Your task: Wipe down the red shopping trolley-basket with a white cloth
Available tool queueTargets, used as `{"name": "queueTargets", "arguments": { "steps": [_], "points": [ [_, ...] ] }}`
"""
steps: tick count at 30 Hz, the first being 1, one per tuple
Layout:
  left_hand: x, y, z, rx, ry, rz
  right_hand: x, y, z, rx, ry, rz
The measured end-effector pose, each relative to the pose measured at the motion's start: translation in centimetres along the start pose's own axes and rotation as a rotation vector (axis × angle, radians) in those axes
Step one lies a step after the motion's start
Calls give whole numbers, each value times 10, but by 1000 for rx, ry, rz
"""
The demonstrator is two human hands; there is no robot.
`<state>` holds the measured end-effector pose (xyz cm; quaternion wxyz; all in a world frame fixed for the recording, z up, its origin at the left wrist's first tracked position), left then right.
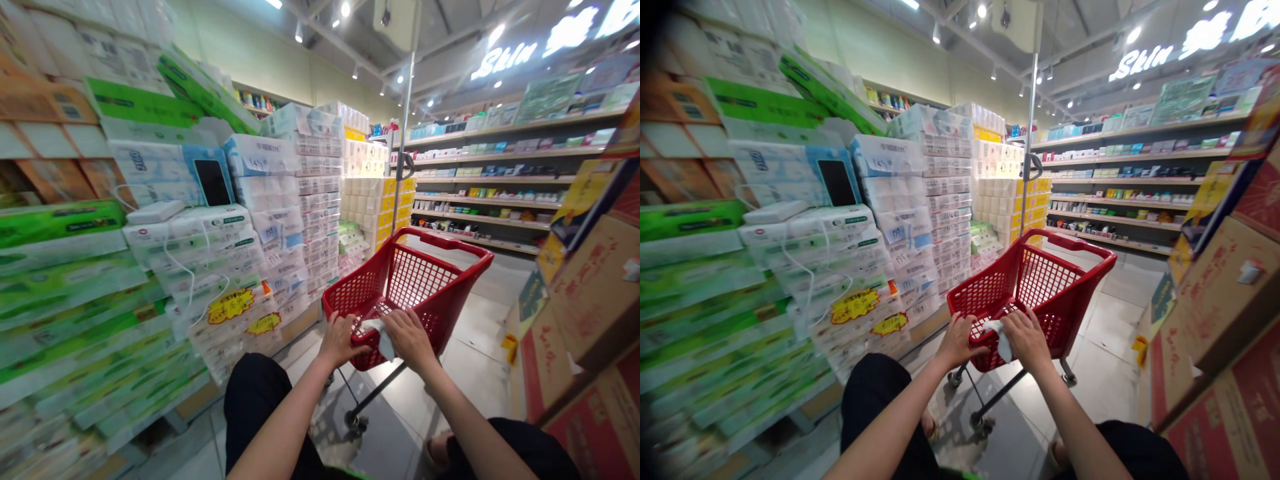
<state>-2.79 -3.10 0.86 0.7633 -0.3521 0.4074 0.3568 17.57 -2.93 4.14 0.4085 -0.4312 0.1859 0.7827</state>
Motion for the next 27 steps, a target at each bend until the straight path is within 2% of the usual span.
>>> {"name": "queueTargets", "arguments": {
  "steps": [2,4,7,10,13,15,17,18,20,22,24,27],
  "points": [
    [1,-1,1,-6,-17,3,-2,-20,-2,86,-18,-22],
    [1,-1,2,-8,-36,6,1,-22,-2,159,-41,-31],
    [3,-1,3,-10,-37,11,10,13,2,175,-67,-14],
    [4,-1,2,10,-14,42,22,68,7,54,-39,33],
    [5,0,0,34,-12,47,26,90,9,16,-51,52],
    [4,2,0,32,-10,20,25,80,9,-63,-12,63],
    [2,5,2,21,-1,3,20,50,8,-119,25,60],
    [1,6,3,17,5,2,16,30,7,-104,29,45],
    [-2,10,5,9,16,3,8,-13,6,24,-18,-2],
    [-6,13,6,8,27,4,5,-43,5,96,-23,-45],
    [-12,15,7,7,34,16,5,-54,7,147,-19,-72],
    [-19,11,13,-20,94,78,9,-39,11,207,-31,-86]
  ]
}}
Point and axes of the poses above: each hand's wrist, its own z-axis towards the middle knuckle, its own x-axis out of the palm, y = z × x, the point moved 4 cm from there along z, towards the middle knuckle, and after that the axes turned 5 degrees about y, right-handed, at the moved point
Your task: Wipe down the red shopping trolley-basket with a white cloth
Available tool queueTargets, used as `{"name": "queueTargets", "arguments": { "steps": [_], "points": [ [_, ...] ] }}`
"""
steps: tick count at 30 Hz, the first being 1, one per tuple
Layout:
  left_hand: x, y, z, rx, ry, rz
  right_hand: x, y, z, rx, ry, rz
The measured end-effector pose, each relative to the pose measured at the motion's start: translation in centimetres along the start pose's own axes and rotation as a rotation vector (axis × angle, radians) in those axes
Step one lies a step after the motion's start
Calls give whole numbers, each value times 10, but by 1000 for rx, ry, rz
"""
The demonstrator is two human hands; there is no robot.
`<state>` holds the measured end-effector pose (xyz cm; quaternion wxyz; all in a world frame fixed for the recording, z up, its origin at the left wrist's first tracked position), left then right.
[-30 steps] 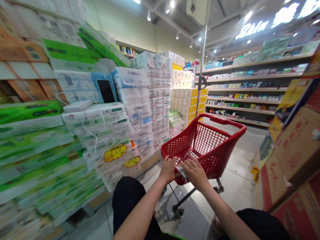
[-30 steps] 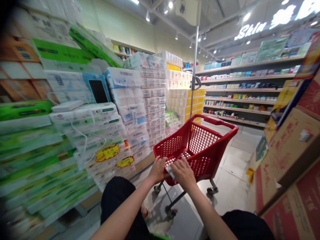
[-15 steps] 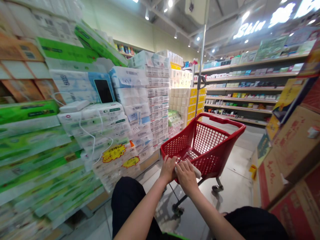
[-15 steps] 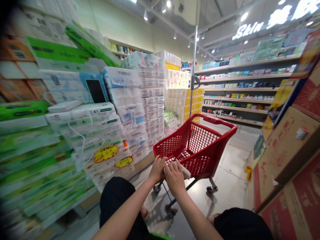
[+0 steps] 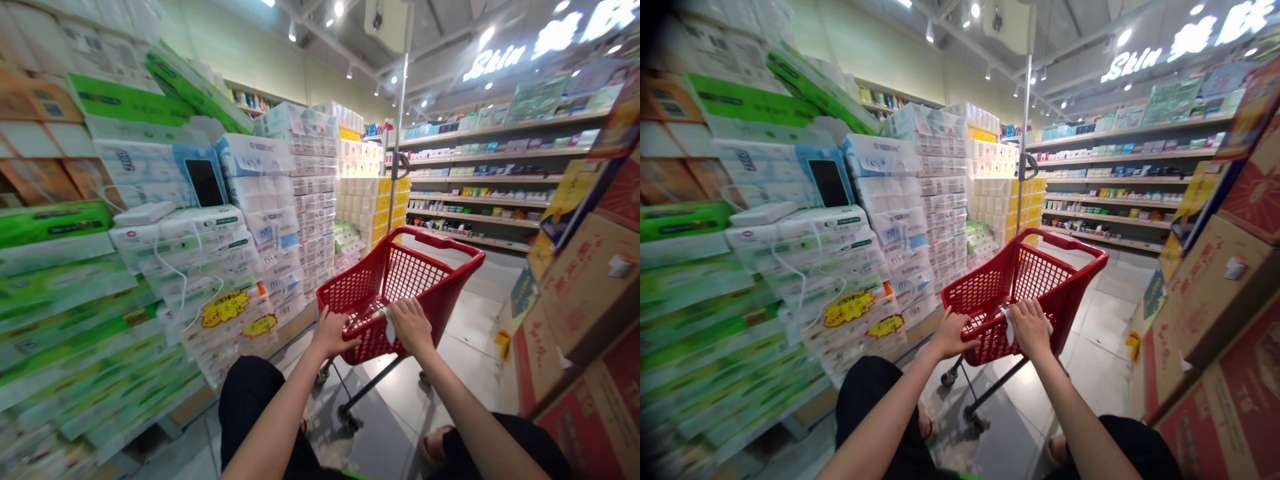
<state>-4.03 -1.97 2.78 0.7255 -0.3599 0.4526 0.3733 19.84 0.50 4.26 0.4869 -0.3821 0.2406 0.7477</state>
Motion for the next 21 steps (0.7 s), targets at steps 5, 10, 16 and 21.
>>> {"name": "queueTargets", "arguments": {
  "steps": [5,10,16,21],
  "points": [
    [4,-29,19,-113,167,100,-1,61,-5,-43,2,42],
    [10,-40,16,-153,127,84,-5,73,-6,-131,21,96],
    [-2,-14,-2,-54,49,81,-9,-2,-1,-55,-15,27],
    [-5,-9,-1,-96,7,111,-10,-6,-1,39,-49,4]
  ]
}}
Point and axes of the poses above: each hand's wrist, its own z-axis towards the middle knuckle, its own x-axis out of the palm, y = z × x, the point moved 4 cm from there along z, towards the middle knuckle, and after that the axes turned 5 degrees about y, right-handed, at the moved point
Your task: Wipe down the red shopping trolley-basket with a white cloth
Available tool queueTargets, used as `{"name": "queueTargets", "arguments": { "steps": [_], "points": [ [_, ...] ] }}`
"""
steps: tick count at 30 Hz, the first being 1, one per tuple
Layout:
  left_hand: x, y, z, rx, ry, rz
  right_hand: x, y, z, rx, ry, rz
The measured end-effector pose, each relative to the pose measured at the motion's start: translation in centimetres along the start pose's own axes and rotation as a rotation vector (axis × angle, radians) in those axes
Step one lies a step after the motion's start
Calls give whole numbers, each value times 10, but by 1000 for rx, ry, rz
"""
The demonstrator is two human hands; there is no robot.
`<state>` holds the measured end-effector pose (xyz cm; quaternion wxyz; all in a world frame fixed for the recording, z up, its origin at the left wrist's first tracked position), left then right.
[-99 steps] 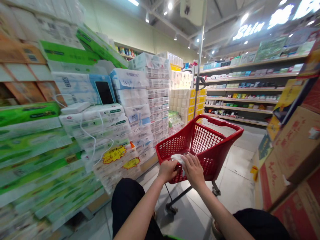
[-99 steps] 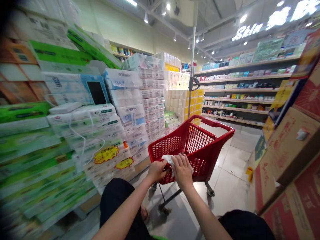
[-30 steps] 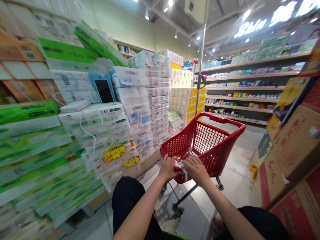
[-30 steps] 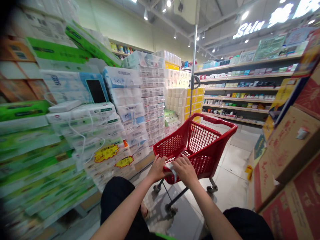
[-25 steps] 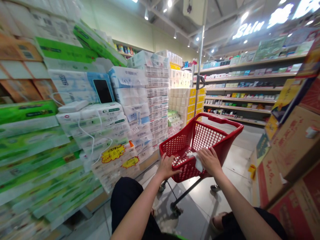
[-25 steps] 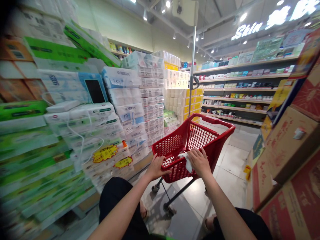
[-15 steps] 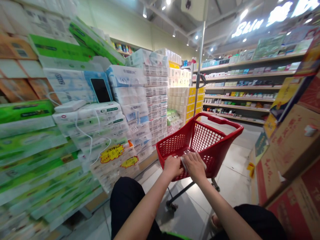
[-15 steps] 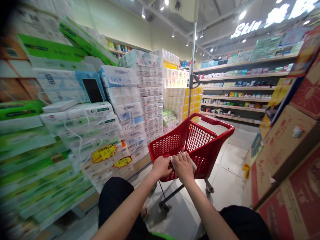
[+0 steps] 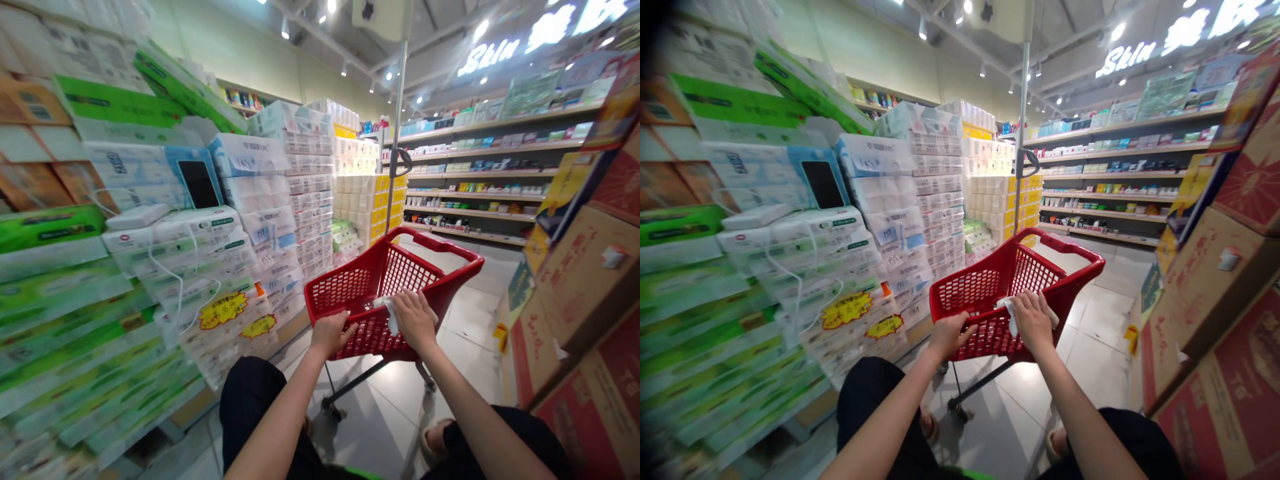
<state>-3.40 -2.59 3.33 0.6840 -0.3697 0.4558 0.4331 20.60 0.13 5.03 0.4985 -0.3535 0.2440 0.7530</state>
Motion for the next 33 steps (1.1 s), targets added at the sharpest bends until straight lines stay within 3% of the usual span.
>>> {"name": "queueTargets", "arguments": {
  "steps": [6,9,12,17,20,24,28,30,33],
  "points": [
    [-1,-30,9,24,-69,22,4,76,-12,-109,16,109],
    [-1,-39,13,20,-38,-15,0,83,-15,-186,55,122],
    [-1,-38,11,39,-1,-40,-7,53,-16,-220,83,76],
    [-4,-34,6,83,-25,-35,-22,-33,-12,-82,-27,-76],
    [-5,-35,6,80,-41,-25,-26,-51,-10,-9,-90,-111],
    [-6,-35,6,50,-70,-6,-17,-10,-11,72,-108,-83],
    [-7,-27,3,8,-92,13,-3,49,-14,5,-50,-11],
    [-9,-21,1,-1,-89,14,-1,59,-13,-44,-26,10],
    [-11,-13,-2,-1,-73,14,-7,44,-8,-144,10,-3]
  ]
}}
Point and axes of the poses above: each hand's wrist, its own z-axis towards the middle knuckle, its own x-axis out of the palm, y = z × x, the point moved 4 cm from there along z, towards the middle knuckle, and after that the axes turned 5 degrees about y, right-handed, at the moved point
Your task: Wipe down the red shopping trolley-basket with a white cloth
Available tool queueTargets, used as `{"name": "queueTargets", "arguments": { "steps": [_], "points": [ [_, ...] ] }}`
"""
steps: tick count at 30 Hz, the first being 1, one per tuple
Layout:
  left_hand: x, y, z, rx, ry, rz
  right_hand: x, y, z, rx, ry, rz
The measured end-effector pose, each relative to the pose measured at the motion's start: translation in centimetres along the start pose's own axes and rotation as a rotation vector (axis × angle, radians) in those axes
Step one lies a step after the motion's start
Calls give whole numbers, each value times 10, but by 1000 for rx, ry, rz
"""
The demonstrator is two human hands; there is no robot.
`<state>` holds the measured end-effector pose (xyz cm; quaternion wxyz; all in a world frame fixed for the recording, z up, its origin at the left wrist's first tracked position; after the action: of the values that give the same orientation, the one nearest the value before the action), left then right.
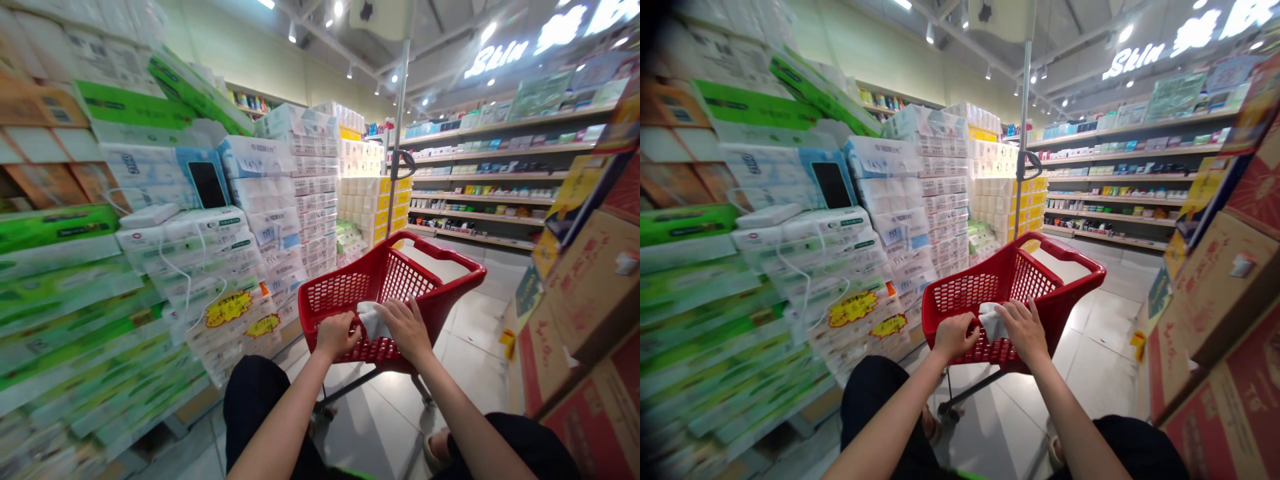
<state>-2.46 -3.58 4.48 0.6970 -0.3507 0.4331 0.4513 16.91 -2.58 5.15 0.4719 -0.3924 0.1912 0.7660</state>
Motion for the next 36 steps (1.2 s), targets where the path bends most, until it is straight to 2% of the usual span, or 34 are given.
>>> {"name": "queueTargets", "arguments": {
  "steps": [2,5,8,10,13,17,20,22,25,29,31,33,36],
  "points": [
    [-1,4,-1,-2,8,4,-8,-25,0,-27,9,-40],
    [-1,5,-1,-4,13,8,-22,-67,-2,27,-33,-111],
    [0,1,0,0,10,1,-28,-90,-6,98,-89,-146],
    [0,-2,0,-8,2,2,-25,-86,-6,151,-112,-135],
    [0,-5,0,-21,-7,6,-12,-48,-5,170,-103,-69],
    [0,-6,-1,-16,0,5,8,22,-3,57,-75,36],
    [1,-4,-3,-9,4,8,14,44,-2,-1,-56,57],
    [-1,-3,-4,2,-7,5,12,39,-2,-75,-19,38],
    [-3,-2,-6,24,-20,-2,-1,5,-2,-112,10,-2],
    [-6,-4,-5,18,-6,0,-24,-58,-6,34,-37,-50],
    [-6,-6,-4,6,2,0,-29,-74,-8,89,-57,-73],
    [-6,-9,-3,-3,5,1,-26,-73,-9,144,-79,-86],
    [-4,-13,-2,-12,11,8,-12,-39,-7,175,-89,-67]
  ]
}}
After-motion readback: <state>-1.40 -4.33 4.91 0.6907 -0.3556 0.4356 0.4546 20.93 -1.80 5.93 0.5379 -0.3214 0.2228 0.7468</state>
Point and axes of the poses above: each hand's wrist, its own z-axis towards the middle knuckle, its own x-axis out of the palm, y = z × x, the point moved 4 cm from there along z, towards the middle knuckle, and after that the axes turned 5 degrees about y, right-handed, at the moved point
